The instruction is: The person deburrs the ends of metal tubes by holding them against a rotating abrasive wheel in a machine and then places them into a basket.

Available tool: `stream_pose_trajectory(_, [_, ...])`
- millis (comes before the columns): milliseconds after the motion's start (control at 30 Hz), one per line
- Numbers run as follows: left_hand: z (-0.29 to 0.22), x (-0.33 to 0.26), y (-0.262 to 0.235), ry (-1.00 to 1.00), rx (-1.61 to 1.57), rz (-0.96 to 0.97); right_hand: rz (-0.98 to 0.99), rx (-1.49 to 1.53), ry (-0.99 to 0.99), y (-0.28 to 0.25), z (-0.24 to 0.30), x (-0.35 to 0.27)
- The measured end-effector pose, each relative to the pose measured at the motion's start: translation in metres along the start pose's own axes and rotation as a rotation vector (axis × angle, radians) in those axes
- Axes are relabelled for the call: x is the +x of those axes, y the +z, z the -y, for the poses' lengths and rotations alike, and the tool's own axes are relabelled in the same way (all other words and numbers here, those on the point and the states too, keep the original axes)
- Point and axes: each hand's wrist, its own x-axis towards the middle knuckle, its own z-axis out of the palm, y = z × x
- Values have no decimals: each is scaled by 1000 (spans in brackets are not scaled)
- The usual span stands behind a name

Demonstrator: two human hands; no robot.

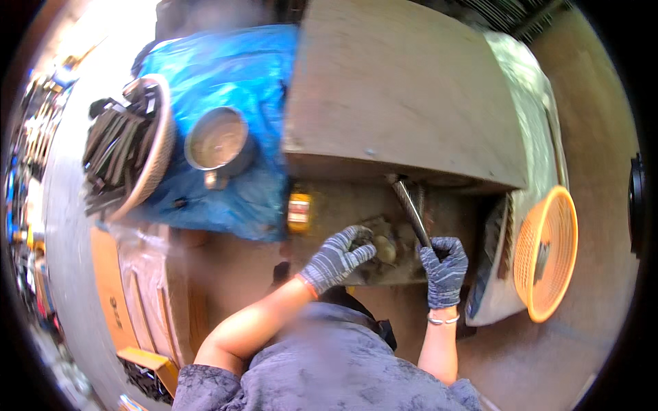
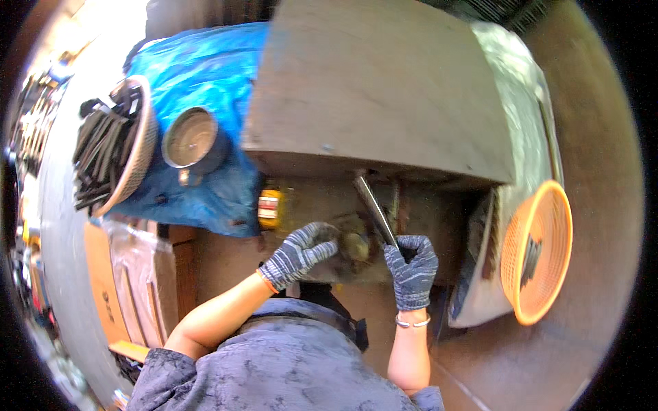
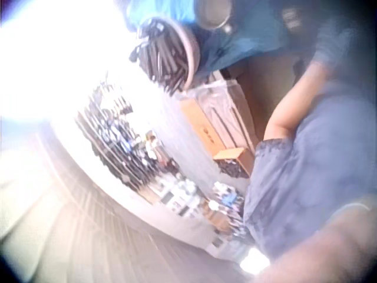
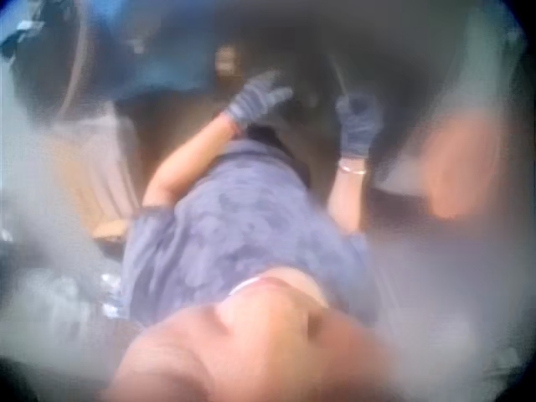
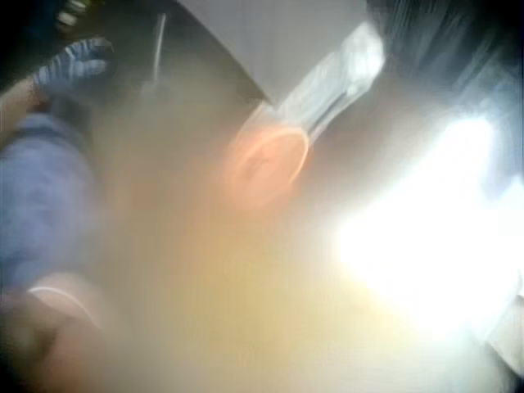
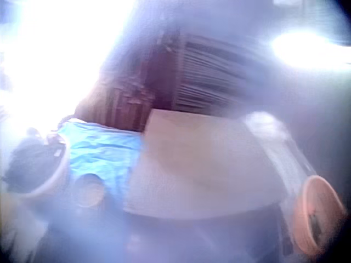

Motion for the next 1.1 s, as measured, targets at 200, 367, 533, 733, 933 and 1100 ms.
stream_pose_trajectory(200, [25,76,73,-244,420,88,-299,-34,101,-18,-107,-25])
stream_pose_trajectory(367, [29,111,105,-290,536,101,-322,-427,-42,7,-104,8])
stream_pose_trajectory(533, [56,124,114,-183,652,-20,-231,-554,-257,7,-101,13])
stream_pose_trajectory(733, [46,122,119,-239,640,-11,-7,-455,-286,-24,-109,23])
stream_pose_trajectory(933, [36,123,123,-299,666,8,93,-340,-174,-27,-118,33])
stream_pose_trajectory(1100, [30,120,126,-342,603,-46,127,-473,-91,-29,-106,41])
